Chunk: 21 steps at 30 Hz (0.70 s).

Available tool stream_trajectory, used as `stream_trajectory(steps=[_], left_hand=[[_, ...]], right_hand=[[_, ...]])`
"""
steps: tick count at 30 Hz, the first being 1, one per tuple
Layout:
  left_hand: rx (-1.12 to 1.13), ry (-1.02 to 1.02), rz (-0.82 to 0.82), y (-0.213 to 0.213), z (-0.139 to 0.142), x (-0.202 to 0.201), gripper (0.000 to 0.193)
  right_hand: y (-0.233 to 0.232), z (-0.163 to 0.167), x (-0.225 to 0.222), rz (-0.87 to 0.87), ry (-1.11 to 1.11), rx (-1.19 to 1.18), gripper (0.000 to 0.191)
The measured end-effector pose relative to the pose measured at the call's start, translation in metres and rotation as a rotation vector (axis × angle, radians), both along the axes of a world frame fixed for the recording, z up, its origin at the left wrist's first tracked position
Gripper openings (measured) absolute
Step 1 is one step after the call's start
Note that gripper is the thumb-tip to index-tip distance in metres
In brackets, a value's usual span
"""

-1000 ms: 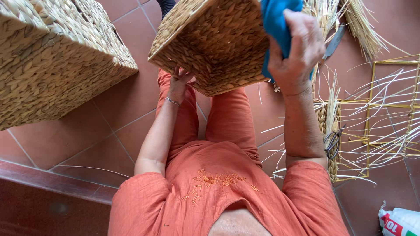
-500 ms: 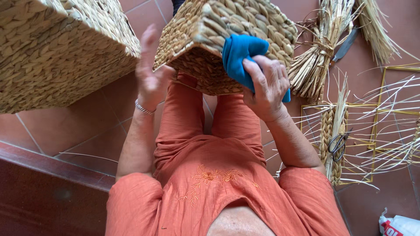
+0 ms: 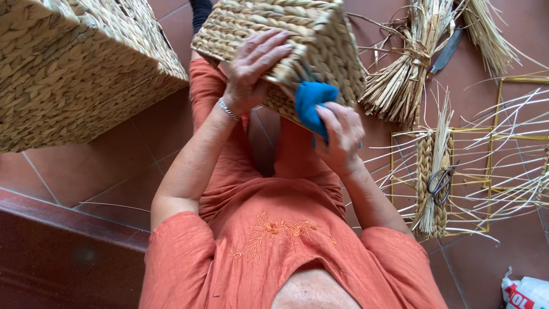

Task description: The person sits on the floor and wipes a rectangular woven basket with a blue cloth. They rotate the basket to clean all sides and the interior, then place it on top of another basket.

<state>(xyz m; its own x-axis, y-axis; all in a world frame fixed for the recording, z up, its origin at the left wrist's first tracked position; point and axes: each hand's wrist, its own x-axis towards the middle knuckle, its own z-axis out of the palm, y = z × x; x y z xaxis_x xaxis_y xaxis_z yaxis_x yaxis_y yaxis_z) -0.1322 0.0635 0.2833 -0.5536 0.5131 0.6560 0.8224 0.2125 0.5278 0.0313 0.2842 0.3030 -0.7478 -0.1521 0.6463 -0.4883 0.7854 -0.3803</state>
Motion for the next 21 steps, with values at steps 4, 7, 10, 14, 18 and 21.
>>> stream_trajectory(steps=[4,7,10,14,18,21], left_hand=[[-0.064,-0.232,0.133,-0.036,-0.014,0.006,0.059],[-0.219,-0.346,0.127,-0.060,-0.017,0.018,0.082],[-0.189,-0.532,0.013,-0.069,-0.015,0.016,0.090],[-0.228,-0.622,0.158,-0.043,-0.023,0.008,0.095],[-0.346,-0.552,0.408,-0.009,-0.044,0.015,0.069],[-0.343,-0.559,0.440,-0.010,-0.054,0.018,0.061]], right_hand=[[-0.012,-0.016,-0.037,0.187,-0.127,-0.090,0.048],[-0.017,-0.038,-0.045,0.249,-0.173,-0.193,0.047],[-0.010,-0.065,-0.035,0.113,-0.254,-0.491,0.048],[0.006,-0.095,-0.031,-0.316,-0.263,-0.809,0.053],[-0.005,-0.096,-0.062,-0.512,-0.424,-0.465,0.054],[-0.043,-0.073,-0.088,-0.366,-0.256,-0.311,0.050]])
